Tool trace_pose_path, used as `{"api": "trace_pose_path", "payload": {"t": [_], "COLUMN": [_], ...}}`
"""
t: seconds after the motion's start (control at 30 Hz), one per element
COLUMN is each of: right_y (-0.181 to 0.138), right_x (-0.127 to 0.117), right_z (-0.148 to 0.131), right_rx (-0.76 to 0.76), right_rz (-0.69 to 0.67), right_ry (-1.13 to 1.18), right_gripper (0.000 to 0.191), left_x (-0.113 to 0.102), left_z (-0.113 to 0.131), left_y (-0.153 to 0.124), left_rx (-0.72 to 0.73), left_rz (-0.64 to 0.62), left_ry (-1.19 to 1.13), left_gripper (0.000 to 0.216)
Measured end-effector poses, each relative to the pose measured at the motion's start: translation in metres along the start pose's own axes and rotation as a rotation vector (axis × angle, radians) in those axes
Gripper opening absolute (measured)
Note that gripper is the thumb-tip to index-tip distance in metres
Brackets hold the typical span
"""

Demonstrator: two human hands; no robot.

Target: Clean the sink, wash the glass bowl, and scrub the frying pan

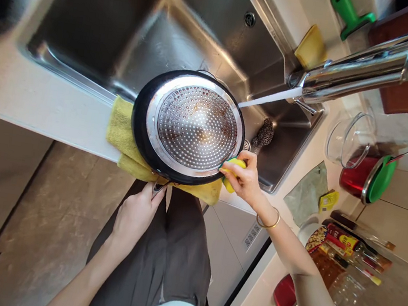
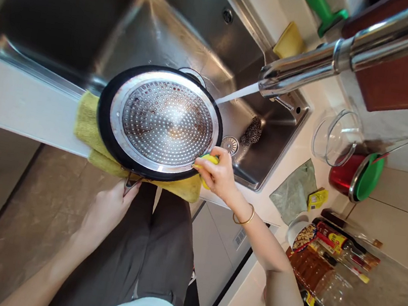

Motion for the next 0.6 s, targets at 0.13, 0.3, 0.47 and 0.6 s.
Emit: {"api": "trace_pose_path", "payload": {"t": [0.13, 0.3, 0.47, 0.6], "right_y": [0.006, 0.003, 0.007, 0.009], "right_x": [-0.006, 0.002, -0.003, -0.003], "right_z": [0.012, 0.003, 0.019, 0.019], "right_rx": [0.072, -0.044, 0.013, -0.028], "right_rz": [0.037, -0.044, -0.019, -0.080], "right_ry": [-0.025, -0.015, 0.007, 0.043], "right_gripper": [0.018, 0.017, 0.020, 0.021], "left_x": [-0.001, -0.002, -0.002, -0.001], "left_z": [0.000, 0.001, 0.000, 0.000], "left_y": [0.000, -0.001, -0.001, 0.000], "left_rx": [-0.002, -0.001, 0.001, -0.013], "left_rz": [0.003, 0.017, 0.014, 0.020], "left_ry": [-0.005, -0.013, -0.031, -0.011], "left_gripper": [0.044, 0.044, 0.043, 0.043]}}
Point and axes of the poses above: each hand's wrist, its own y-axis towards the middle knuckle, its own x-axis out of the palm, z = x × y, the point moved 5 cm from there along y, towards the middle knuckle, and after that the axes turned 1 degree about x, right-handed, at the moved point
